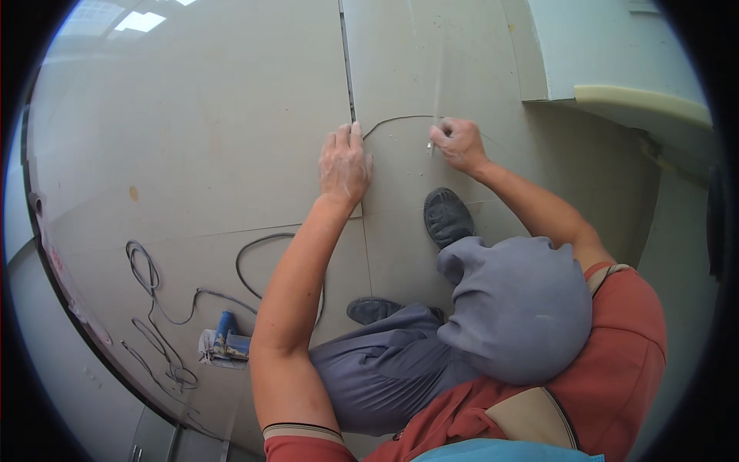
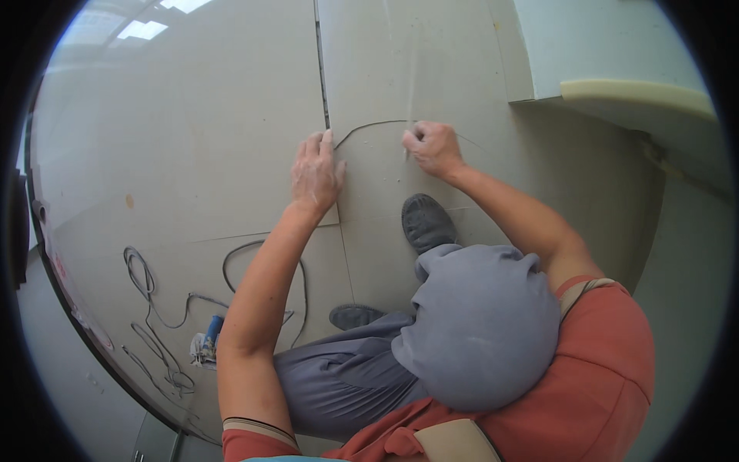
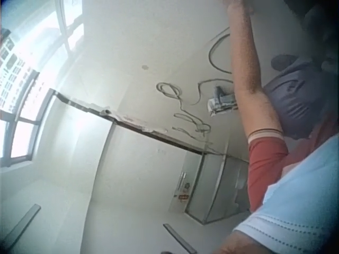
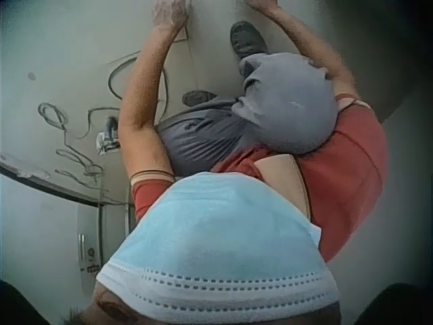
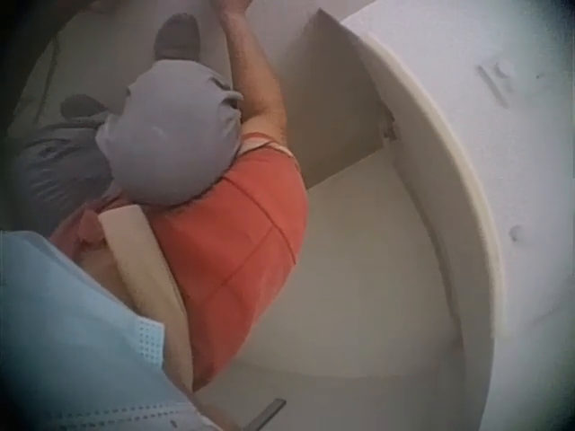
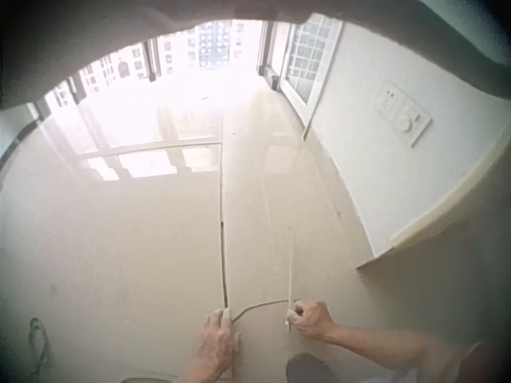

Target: Cutting or adjusting floor tiles using a handheld circular saw.

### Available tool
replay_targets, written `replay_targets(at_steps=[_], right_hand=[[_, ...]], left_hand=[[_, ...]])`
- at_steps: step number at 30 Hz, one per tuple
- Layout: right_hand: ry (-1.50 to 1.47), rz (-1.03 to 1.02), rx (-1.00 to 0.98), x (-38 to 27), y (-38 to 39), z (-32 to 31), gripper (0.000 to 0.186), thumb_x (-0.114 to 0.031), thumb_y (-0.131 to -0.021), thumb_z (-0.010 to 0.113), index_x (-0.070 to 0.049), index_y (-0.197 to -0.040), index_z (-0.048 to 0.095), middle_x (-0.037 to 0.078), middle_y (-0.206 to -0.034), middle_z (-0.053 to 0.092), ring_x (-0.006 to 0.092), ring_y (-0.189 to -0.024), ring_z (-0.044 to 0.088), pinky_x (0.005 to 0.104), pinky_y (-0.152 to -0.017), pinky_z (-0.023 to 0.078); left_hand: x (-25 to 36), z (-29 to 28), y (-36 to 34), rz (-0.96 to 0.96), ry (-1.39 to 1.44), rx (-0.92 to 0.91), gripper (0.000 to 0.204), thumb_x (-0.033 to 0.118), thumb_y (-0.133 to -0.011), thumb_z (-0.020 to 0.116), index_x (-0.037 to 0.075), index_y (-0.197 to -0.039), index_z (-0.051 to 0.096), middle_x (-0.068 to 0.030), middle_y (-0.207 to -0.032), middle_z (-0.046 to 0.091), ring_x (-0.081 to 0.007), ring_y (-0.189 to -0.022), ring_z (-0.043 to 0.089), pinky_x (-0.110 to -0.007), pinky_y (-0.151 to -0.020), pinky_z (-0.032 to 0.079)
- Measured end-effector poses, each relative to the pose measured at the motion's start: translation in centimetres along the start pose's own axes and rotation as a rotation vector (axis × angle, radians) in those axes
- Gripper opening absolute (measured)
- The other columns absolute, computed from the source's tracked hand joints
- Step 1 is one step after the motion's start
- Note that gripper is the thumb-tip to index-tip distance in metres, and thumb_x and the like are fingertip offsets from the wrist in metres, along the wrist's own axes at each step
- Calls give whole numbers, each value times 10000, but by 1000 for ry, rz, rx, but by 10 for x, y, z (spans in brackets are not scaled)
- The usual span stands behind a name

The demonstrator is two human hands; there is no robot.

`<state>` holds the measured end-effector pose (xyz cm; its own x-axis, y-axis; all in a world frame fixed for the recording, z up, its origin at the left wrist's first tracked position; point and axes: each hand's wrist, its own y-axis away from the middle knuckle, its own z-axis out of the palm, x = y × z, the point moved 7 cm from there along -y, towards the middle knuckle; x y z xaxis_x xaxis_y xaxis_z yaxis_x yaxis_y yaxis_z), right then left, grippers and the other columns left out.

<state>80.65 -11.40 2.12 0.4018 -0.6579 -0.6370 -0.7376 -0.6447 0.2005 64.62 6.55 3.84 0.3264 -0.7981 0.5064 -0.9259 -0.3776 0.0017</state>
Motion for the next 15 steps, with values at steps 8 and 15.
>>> replay_targets(at_steps=[8, 15], right_hand=[[115, 180, -17, 58, 53, -28, 353, -308, -851, 645, -4, -673, 627, 211, -662, 617, 381, -619, 635, 440, -600, 508], [274, 145, -93, 54, 47, -34, 367, -369, -858, 683, -39, -701, 648, 177, -659, 633, 378, -641, 644, 462, -611, 514]], left_hand=[[-13, 27, -21, -208, -126, -143, 614, 256, -852, 736, -6, -1369, 532, -129, -1151, 588, -290, -1093, 591, -400, -925, 520], [-20, 29, -33, -138, -147, -179, 618, 276, -864, 738, -2, -1375, 530, -128, -1144, 592, -299, -1076, 597, -397, -928, 516]])
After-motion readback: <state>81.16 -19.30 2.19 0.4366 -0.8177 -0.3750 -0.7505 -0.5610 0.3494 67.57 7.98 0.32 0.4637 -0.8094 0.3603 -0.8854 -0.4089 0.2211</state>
